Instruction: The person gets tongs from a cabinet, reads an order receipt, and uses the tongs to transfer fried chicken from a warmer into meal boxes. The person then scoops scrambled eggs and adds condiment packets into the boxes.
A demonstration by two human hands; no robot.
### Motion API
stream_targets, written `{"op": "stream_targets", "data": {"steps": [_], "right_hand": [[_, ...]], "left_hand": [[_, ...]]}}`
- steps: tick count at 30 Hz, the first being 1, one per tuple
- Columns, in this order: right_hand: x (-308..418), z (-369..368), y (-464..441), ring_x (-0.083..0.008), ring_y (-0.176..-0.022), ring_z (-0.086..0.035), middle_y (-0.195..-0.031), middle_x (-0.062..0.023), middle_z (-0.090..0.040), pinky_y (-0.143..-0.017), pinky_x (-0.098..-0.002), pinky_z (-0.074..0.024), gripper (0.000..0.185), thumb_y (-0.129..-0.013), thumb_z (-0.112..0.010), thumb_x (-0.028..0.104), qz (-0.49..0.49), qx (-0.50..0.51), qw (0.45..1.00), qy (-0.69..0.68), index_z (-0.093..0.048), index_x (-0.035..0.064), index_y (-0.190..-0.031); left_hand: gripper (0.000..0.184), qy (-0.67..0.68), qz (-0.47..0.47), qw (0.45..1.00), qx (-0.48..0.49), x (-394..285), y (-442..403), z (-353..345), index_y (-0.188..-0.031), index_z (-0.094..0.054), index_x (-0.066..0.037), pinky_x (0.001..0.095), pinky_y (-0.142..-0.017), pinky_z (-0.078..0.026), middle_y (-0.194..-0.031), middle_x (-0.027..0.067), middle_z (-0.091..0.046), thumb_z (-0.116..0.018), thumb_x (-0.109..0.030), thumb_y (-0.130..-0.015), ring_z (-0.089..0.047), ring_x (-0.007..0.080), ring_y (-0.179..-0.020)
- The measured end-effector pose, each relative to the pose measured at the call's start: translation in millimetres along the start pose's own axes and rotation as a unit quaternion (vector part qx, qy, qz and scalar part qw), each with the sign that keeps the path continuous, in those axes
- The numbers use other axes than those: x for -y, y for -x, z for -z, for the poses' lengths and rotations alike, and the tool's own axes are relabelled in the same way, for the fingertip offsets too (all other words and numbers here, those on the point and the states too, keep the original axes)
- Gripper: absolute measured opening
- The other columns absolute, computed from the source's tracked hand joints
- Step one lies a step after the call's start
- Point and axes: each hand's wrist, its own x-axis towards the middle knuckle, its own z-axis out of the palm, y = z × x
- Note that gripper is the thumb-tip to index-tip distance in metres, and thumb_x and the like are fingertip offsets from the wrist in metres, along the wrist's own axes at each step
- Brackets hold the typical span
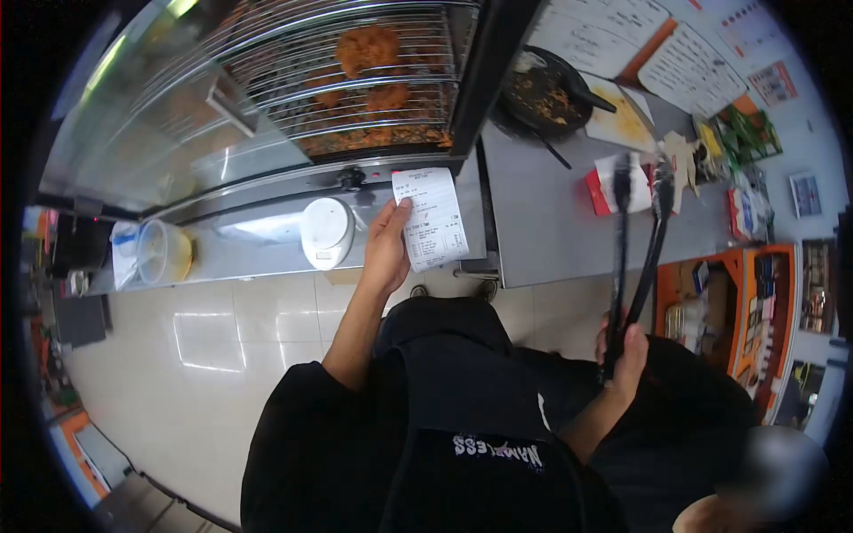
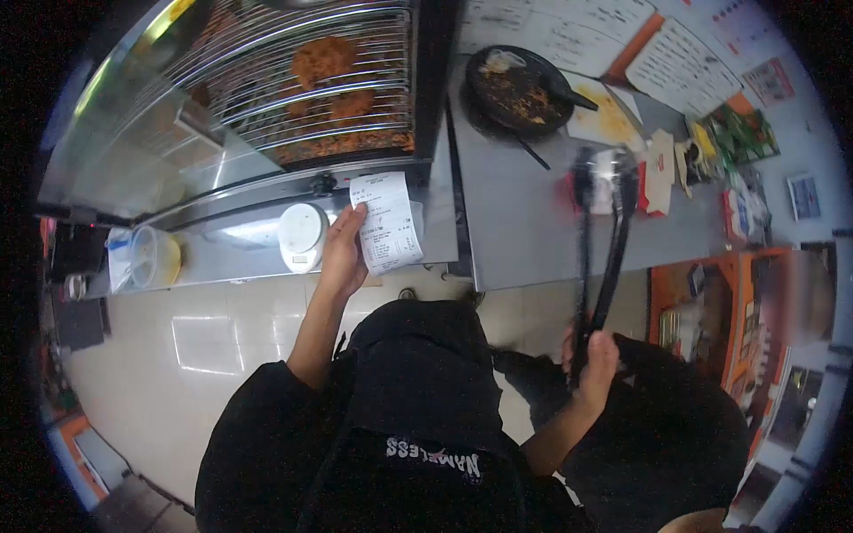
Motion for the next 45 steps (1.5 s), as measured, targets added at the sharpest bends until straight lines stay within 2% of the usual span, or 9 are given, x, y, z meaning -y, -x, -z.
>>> {"op": "stream_targets", "data": {"steps": [8,14,17,22,25,27,29,33,45], "right_hand": [[-12,23,-49,-0.0044,-0.041,-0.037,-0.057,0.0020,-0.043,-0.037,-0.0198,-0.0287,0.037,-0.094,-0.053,0.042,0.010,-0.301,0.948,0.101,-0.053,0.0057,-0.088],[-9,68,-88,-0.0043,-0.046,-0.039,-0.062,0.0030,-0.044,-0.039,-0.0221,-0.0278,0.040,-0.093,-0.055,0.043,-0.070,-0.283,0.932,0.213,-0.057,0.0035,-0.087],[-20,116,-116,-0.0128,-0.058,-0.053,-0.067,-0.0068,-0.057,-0.053,-0.0280,-0.0424,0.056,-0.091,-0.056,0.047,-0.063,-0.271,0.878,0.390,-0.059,-0.0062,-0.110],[-44,186,-161,-0.0233,-0.091,-0.059,-0.098,-0.0181,-0.064,-0.083,-0.0340,-0.0438,0.061,-0.091,-0.055,0.049,-0.069,-0.255,0.890,0.371,-0.057,-0.0059,-0.117],[-58,208,-185,-0.0107,-0.063,-0.042,-0.075,-0.0054,-0.052,-0.057,-0.0267,-0.0317,0.059,-0.090,-0.056,0.048,-0.024,-0.264,0.874,0.407,-0.059,-0.0043,-0.115],[-68,221,-193,-0.0100,-0.060,-0.042,-0.073,-0.0053,-0.052,-0.055,-0.0267,-0.0324,0.058,-0.091,-0.056,0.048,-0.045,-0.252,0.872,0.417,-0.059,-0.0046,-0.115],[-31,183,-188,-0.0219,-0.088,-0.058,-0.094,-0.0188,-0.064,-0.081,-0.0341,-0.0449,0.059,-0.091,-0.055,0.048,-0.142,-0.234,0.878,0.393,-0.058,-0.0062,-0.115],[-33,164,-184,-0.0201,-0.081,-0.056,-0.088,-0.0157,-0.064,-0.076,-0.0355,-0.0458,0.053,-0.092,-0.055,0.043,0.004,-0.241,0.885,0.398,-0.060,-0.0046,-0.113],[-38,110,-128,-0.0267,-0.098,-0.059,-0.106,-0.0202,-0.063,-0.086,-0.0347,-0.0440,0.047,-0.092,-0.058,0.032,0.024,-0.192,0.906,0.377,-0.056,-0.0074,-0.118]], "left_hand": [[0.025,-0.027,0.043,0.998,0.023,20,-21,-35,-0.111,-0.053,0.001,0.0310,-0.078,-0.055,-0.103,0.0098,-0.063,-0.047,-0.020,-0.099,-0.064,0.0168,-0.091],[0.026,-0.020,0.046,0.999,0.017,42,-35,-61,-0.112,-0.054,0.001,0.0331,-0.074,-0.057,-0.102,0.0108,-0.063,-0.046,-0.019,-0.099,-0.065,0.0171,-0.087],[0.026,-0.020,0.048,0.999,-0.012,55,-45,-81,-0.111,-0.054,0.001,0.0336,-0.074,-0.058,-0.102,0.0108,-0.063,-0.047,-0.019,-0.099,-0.065,0.0176,-0.087],[0.025,-0.019,0.029,0.999,-0.025,79,-64,-114,-0.110,-0.054,0.002,0.0331,-0.076,-0.057,-0.101,0.0105,-0.063,-0.047,-0.020,-0.098,-0.065,0.0181,-0.088],[0.025,-0.017,0.024,0.999,-0.024,92,-72,-129,-0.110,-0.053,0.002,0.0333,-0.077,-0.057,-0.101,0.0107,-0.063,-0.047,-0.020,-0.098,-0.065,0.0188,-0.089],[0.025,-0.017,0.019,0.999,-0.032,100,-74,-133,-0.110,-0.053,0.002,0.0338,-0.078,-0.057,-0.102,0.0111,-0.063,-0.047,-0.019,-0.098,-0.065,0.0196,-0.089],[0.025,-0.016,0.014,0.999,-0.031,109,-78,-136,-0.111,-0.052,0.002,0.0346,-0.078,-0.057,-0.103,0.0119,-0.062,-0.047,-0.019,-0.098,-0.065,0.0205,-0.088],[0.029,-0.046,0.038,0.998,-0.027,110,-74,-145,-0.112,-0.051,0.003,0.0351,-0.079,-0.056,-0.101,0.0126,-0.062,-0.048,-0.022,-0.098,-0.064,0.0196,-0.092],[0.028,-0.069,0.039,0.996,-0.028,100,-36,-64,-0.116,-0.052,0.002,0.0340,-0.085,-0.051,-0.106,0.0105,-0.062,-0.047,-0.020,-0.098,-0.062,0.0189,-0.096]]}}
